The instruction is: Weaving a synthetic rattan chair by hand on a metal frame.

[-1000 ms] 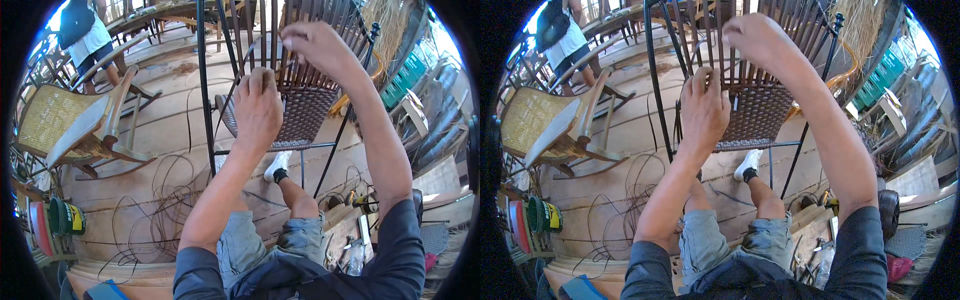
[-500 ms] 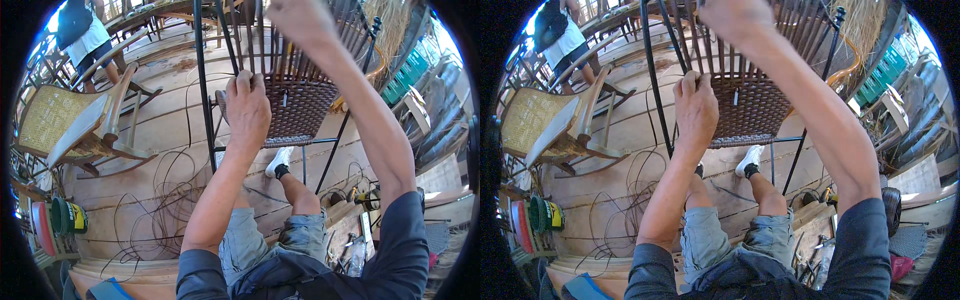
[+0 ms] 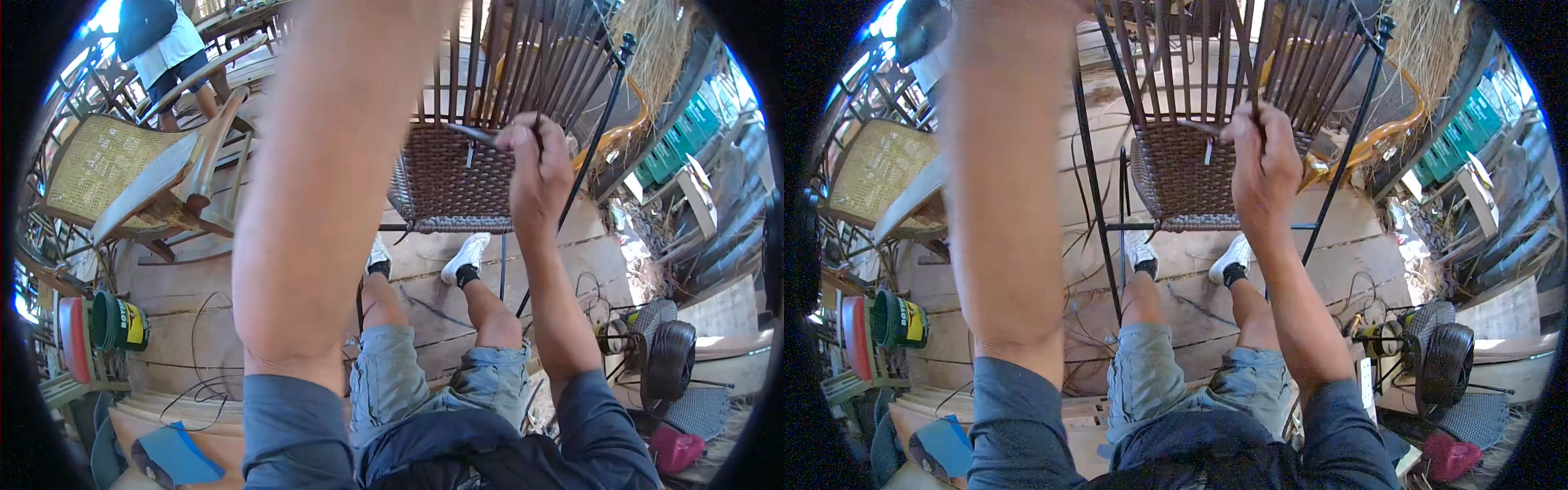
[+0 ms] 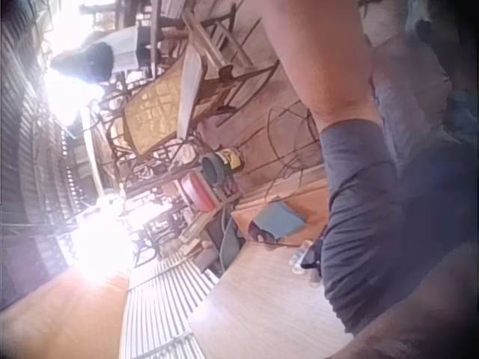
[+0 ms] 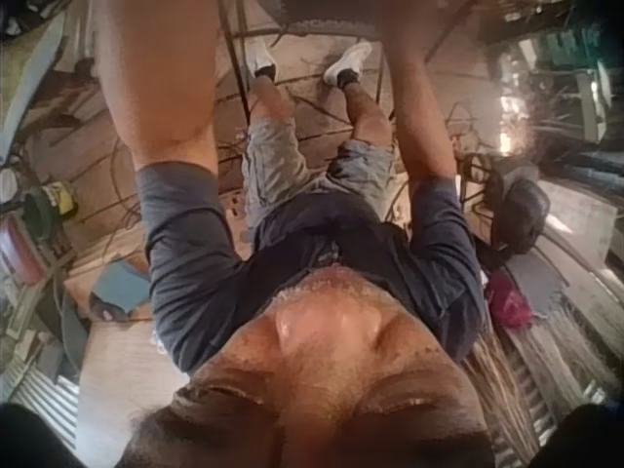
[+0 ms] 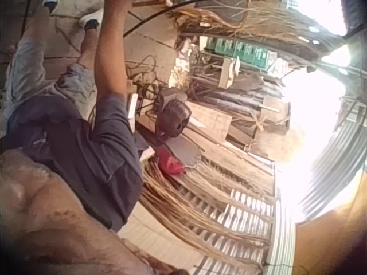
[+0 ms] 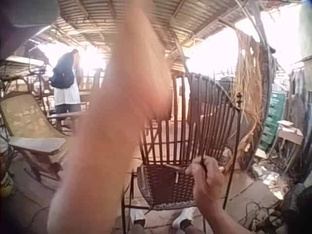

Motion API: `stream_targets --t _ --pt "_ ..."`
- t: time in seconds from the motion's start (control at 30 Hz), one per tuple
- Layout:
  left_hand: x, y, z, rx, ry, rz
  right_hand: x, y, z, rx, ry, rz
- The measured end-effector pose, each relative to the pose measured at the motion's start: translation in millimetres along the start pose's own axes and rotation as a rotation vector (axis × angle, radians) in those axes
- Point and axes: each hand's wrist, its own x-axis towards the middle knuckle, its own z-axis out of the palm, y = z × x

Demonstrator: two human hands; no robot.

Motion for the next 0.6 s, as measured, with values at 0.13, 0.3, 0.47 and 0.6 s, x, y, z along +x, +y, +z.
stream_targets --t 0.13,0.3,0.47,0.6 --pt "-19.5 -0.1 1.8 -0.161 0.369 -0.049 25.3 42.4 2.4 0.118 0.023 0.165" --pt "-90.9 -3.0 74.3 0.358 0.146 0.023 75.5 17.4 -13.6 -0.108 -0.413 0.261" --pt "-99.4 -18.1 90.9 0.473 0.084 0.003 110.4 6.3 15.5 -0.705 -0.457 -0.152" --pt "-93.9 -17.4 100.4 0.519 0.092 -0.094 118.1 36.5 39.6 -0.585 -0.145 -0.496"
